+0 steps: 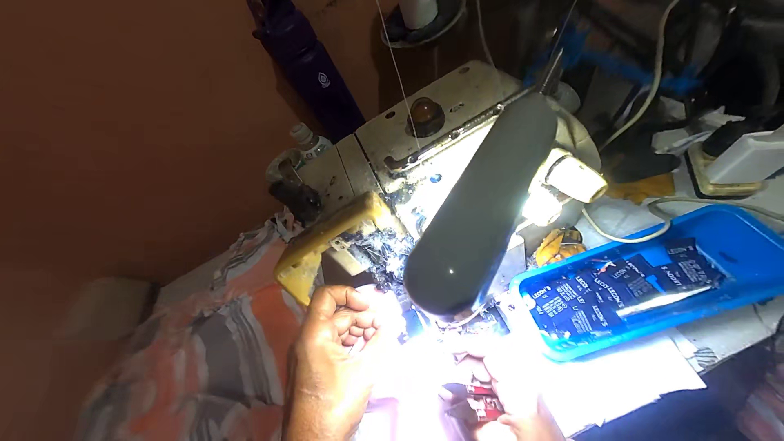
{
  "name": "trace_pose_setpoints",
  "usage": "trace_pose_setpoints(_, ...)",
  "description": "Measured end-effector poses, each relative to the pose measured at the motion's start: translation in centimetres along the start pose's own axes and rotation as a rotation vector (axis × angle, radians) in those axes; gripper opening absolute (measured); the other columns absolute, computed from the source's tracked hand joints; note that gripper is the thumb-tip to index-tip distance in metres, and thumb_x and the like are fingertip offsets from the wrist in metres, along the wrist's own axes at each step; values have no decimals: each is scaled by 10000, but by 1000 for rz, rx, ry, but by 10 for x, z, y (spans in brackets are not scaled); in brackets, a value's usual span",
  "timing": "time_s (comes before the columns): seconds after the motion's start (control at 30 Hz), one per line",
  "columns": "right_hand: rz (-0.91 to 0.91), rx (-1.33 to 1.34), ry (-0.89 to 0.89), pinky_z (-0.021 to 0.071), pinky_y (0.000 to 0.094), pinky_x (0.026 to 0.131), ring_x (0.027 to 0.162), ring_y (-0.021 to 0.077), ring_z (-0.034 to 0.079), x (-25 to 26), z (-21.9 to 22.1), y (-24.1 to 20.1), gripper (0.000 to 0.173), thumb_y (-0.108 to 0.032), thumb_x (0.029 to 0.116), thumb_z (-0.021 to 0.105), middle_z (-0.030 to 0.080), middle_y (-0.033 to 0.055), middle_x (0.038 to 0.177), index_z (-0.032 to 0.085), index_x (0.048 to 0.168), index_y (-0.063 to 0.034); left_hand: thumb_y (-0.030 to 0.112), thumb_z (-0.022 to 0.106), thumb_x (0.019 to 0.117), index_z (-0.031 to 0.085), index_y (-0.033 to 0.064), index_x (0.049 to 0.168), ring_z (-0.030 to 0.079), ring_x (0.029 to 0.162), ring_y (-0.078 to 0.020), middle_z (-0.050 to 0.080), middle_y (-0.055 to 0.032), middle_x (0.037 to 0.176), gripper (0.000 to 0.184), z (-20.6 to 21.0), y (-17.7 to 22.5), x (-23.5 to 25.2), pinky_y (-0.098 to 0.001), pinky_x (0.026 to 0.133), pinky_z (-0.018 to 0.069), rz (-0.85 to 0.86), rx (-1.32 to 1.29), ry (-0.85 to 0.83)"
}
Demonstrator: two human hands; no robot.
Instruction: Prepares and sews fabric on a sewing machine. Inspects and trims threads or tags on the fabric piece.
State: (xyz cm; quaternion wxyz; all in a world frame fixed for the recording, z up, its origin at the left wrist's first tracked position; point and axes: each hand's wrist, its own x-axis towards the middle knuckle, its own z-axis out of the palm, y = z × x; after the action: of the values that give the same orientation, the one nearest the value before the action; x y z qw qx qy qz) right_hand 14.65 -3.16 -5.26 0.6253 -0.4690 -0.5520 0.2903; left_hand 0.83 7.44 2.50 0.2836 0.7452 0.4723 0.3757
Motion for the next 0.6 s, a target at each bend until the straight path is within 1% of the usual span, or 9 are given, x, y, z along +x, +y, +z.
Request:
trace_pose_setpoints(0.07, -116, -110, -8, 543, 234, 796, 803, 178, 677, 0, 1, 0, 340, 11, 864, 647, 706, 176, 873, 631, 1185, 124, -10, 756, 734, 553, 75, 1017, 644, 653, 62, 677, 111, 756, 358, 3, 0, -2, -101, 601, 542, -2, -12, 30)
trace_pose_setpoints(0.1, -152, -178, -35, 545, 268, 808, 823, 210, 688, 2, 1, -1, 347, -1, 871, 632, 718, 177, 907, 661, 1205, 90, -2, 753, 735, 560, 71, 1014, 642, 658, 59, 669, 106, 757, 347, 4, -1, -3, -101, 605, 541, -3, -14, 42)
trace_pose_setpoints(0.13, -179, -242, -58, 531, 292, 748, 775, 224, 659, 3, 2, -1, 388, -16, 876, 610, 695, 159, 885, 666, 1253, 57, 5, 749, 739, 564, 69, 1014, 644, 670, 54, 668, 101, 765, 337, 5, -1, -4, -102, 616, 540, -3, -20, 46)
trace_pose_setpoints(0.17, -198, -293, -73, 527, 297, 683, 727, 223, 645, 6, 4, 1, 424, -29, 883, 596, 687, 142, 870, 657, 1298, 33, 10, 746, 742, 566, 68, 1011, 648, 677, 49, 670, 96, 770, 329, 5, -2, -5, -104, 620, 542, 0, -27, 51)
trace_pose_setpoints(0.2, -209, -318, -83, 530, 296, 659, 716, 220, 648, 7, 5, 3, 441, -34, 897, 584, 689, 138, 884, 640, 1331, 20, 15, 746, 747, 566, 66, 1010, 652, 684, 44, 674, 90, 778, 323, 5, -3, -6, -108, 626, 545, 5, -29, 54)
trace_pose_setpoints(0.27, -211, -340, -70, 543, 288, 676, 754, 213, 673, 8, 7, 6, 458, -35, 899, 588, 710, 137, 928, 631, 1353, 2, 20, 748, 751, 565, 64, 1008, 659, 694, 39, 680, 86, 783, 319, 6, -4, -7, -115, 634, 553, 9, -34, 59)
trace_pose_setpoints(0.43, -222, -380, -30, 527, 280, 624, 711, 209, 648, 8, 7, 9, 460, -32, 903, 579, 680, 121, 875, 644, 1359, -35, 48, 744, 748, 581, 57, 979, 650, 712, 45, 670, 78, 795, 282, 6, -7, -7, -107, 656, 546, 32, -14, 63)
trace_pose_setpoints(0.5, -223, -378, -34, 516, 284, 612, 698, 210, 638, 7, 7, 10, 464, -39, 905, 572, 671, 119, 858, 634, 1365, -30, 113, 738, 761, 673, 35, 957, 639, 803, 48, 678, 40, 869, 220, 7, -11, -10, -92, 728, 522, 89, 74, 96)
trace_pose_setpoints(0.6, -232, -380, -37, 520, 274, 630, 709, 203, 645, 6, 9, 12, 438, -61, 928, 565, 682, 121, 865, 630, 1358, -12, 189, 707, 859, 788, 14, 972, 626, 1069, -95, 714, -111, 1058, 223, 11, -20, -18, -180, 957, 466, 254, 234, 168)
